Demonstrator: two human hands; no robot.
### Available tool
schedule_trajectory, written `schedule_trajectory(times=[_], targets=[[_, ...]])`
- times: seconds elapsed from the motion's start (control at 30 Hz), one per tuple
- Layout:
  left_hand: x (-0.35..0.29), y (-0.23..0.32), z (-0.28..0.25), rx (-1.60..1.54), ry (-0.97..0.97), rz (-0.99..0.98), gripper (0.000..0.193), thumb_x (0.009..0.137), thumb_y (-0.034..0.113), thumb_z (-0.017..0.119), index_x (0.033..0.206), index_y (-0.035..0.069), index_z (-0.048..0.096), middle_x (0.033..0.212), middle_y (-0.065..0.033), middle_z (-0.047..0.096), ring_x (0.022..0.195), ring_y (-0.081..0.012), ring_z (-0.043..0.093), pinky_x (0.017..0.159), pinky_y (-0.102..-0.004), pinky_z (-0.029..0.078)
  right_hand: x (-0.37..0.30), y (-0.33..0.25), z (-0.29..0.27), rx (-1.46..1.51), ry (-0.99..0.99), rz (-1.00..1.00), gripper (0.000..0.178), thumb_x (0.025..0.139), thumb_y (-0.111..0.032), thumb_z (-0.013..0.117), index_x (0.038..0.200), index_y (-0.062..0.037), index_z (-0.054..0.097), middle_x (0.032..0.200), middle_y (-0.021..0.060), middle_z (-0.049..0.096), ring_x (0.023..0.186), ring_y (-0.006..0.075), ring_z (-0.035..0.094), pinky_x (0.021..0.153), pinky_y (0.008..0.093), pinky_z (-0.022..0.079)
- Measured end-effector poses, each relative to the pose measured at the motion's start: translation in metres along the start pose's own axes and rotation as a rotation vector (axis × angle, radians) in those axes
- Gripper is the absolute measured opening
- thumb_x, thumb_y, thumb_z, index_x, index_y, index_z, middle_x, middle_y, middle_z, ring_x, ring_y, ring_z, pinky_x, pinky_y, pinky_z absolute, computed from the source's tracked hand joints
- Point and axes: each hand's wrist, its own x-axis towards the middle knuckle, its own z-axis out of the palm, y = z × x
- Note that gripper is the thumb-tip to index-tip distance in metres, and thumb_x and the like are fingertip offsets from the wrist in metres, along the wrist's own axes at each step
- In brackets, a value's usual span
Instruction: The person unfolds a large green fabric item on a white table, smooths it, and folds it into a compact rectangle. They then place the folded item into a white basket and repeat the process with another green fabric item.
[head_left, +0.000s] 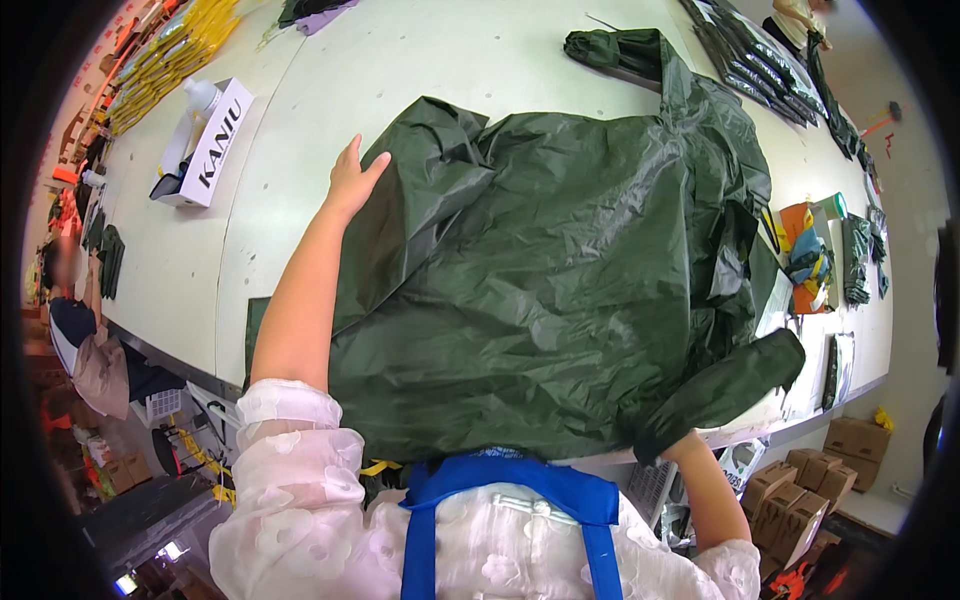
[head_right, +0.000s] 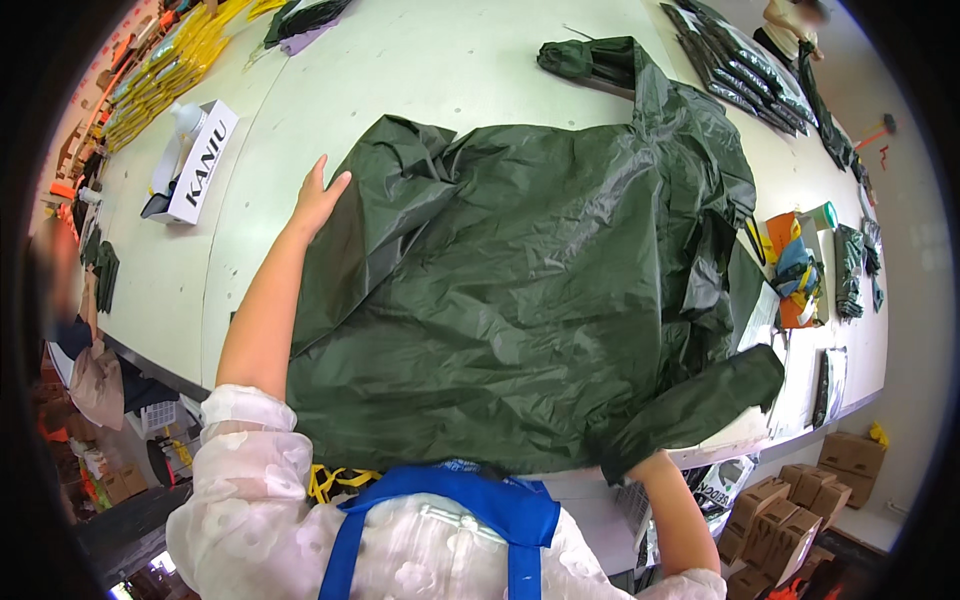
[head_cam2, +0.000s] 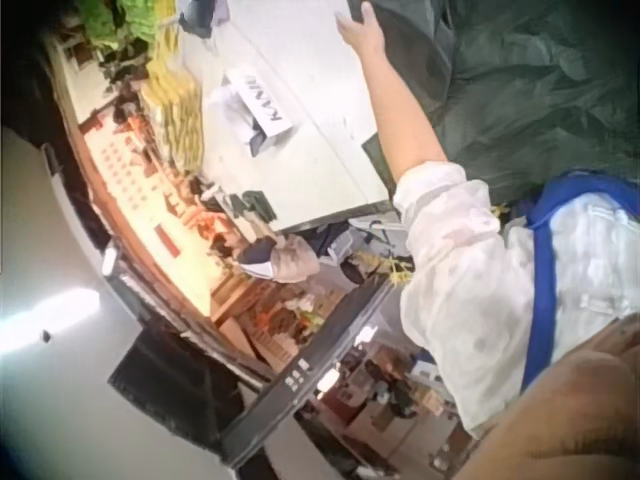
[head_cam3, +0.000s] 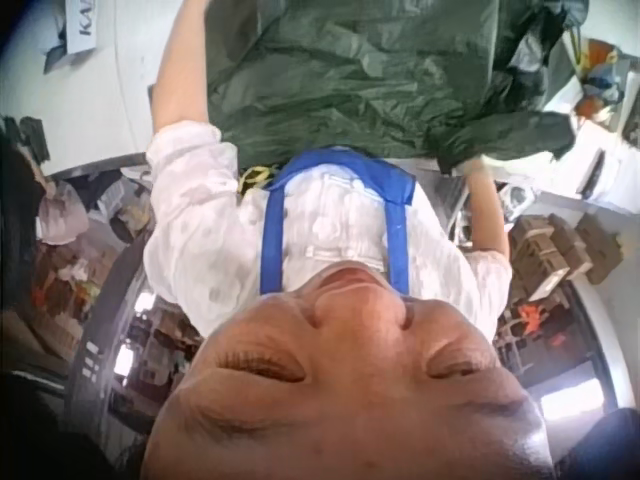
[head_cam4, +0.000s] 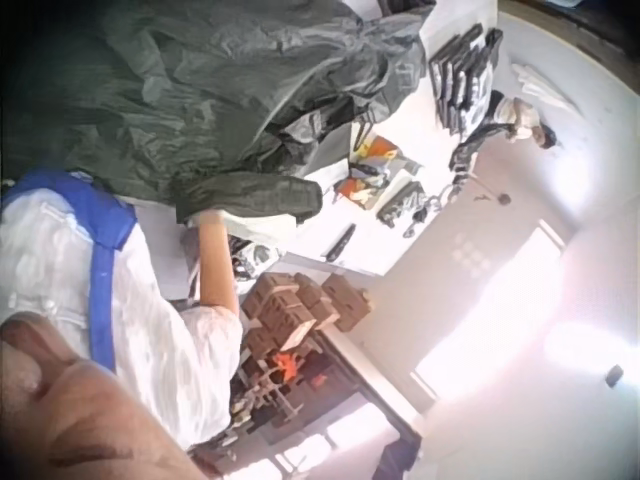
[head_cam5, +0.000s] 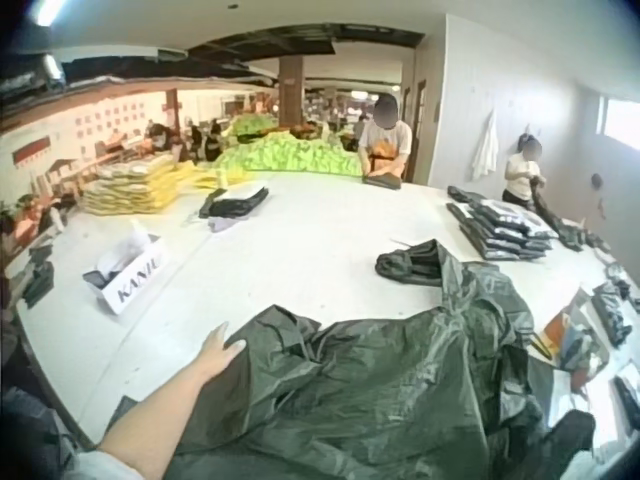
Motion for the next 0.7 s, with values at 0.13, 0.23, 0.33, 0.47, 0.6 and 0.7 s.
schedule_trajectory(times=[0.13,0.23,0.33,0.47,0.6,0.7], targets=[[0.028,0.030,0.003,-0.182,-0.194,-0.376,0.087,0.078,0.049,0.068,0.139,-0.004,0.035,0.137,-0.0249,0.044,0.127,-0.0359,0.043,0.105,-0.0401,0.036,-0.005,0.040,0.015,0.113,-0.040,-0.139,0.042,0.078,-0.030,0.065,0.111,-0.0038,0.062,0.122,0.0178,0.060,0.108,0.0320,0.057,0.091,0.0417,0.045],[0.001,0.055,0.024,-0.030,-0.182,0.088,0.027,0.084,0.020,0.058,0.106,0.004,0.058,0.091,-0.0201,0.066,0.084,-0.0358,0.064,0.075,-0.0428,0.050,-0.017,0.103,0.002,0.210,-0.185,0.069,0.044,0.079,-0.031,0.064,0.113,-0.0043,0.061,0.122,0.0184,0.059,0.110,0.0328,0.056,0.092,0.0419,0.044],[-0.111,0.123,0.007,-0.092,-0.663,0.553,0.034,0.072,0.019,0.063,0.105,0.011,0.060,0.091,-0.0152,0.062,0.088,-0.0368,0.059,0.074,-0.0435,0.048,-0.032,0.187,-0.017,0.230,-0.168,0.283,0.045,0.079,-0.032,0.064,0.115,-0.0049,0.061,0.123,0.0189,0.058,0.112,0.0337,0.055,0.093,0.0421,0.043],[-0.184,0.089,0.012,-0.198,-0.980,0.632,0.038,0.079,0.022,0.068,0.115,0.011,0.061,0.118,-0.0132,0.057,0.112,-0.0318,0.053,0.096,-0.0400,0.043,-0.034,0.297,-0.042,0.224,0.158,0.449,0.047,0.080,-0.034,0.063,0.118,-0.0056,0.060,0.125,0.0197,0.057,0.114,0.0348,0.054,0.095,0.0424,0.042],[-0.167,0.101,0.014,-0.180,-0.360,0.297,0.059,0.076,0.026,0.071,0.125,0.000,0.050,0.126,-0.0187,0.053,0.116,-0.0342,0.050,0.098,-0.0407,0.041,0.018,0.277,-0.131,-0.428,0.039,1.015,0.028,0.091,-0.020,0.045,0.111,-0.0073,0.060,0.101,0.0220,0.065,0.093,0.0408,0.063,0.078,0.0510,0.050],[-0.174,0.114,0.036,-0.223,-0.630,0.252,0.080,0.073,0.039,0.074,0.134,-0.001,0.042,0.131,-0.0196,0.050,0.122,-0.0340,0.046,0.103,-0.0411,0.037,0.070,0.231,-0.197,-0.366,0.357,1.019,0.024,0.091,-0.021,0.046,0.106,-0.0093,0.061,0.102,0.0215,0.065,0.091,0.0399,0.063,0.077,0.0498,0.050]])
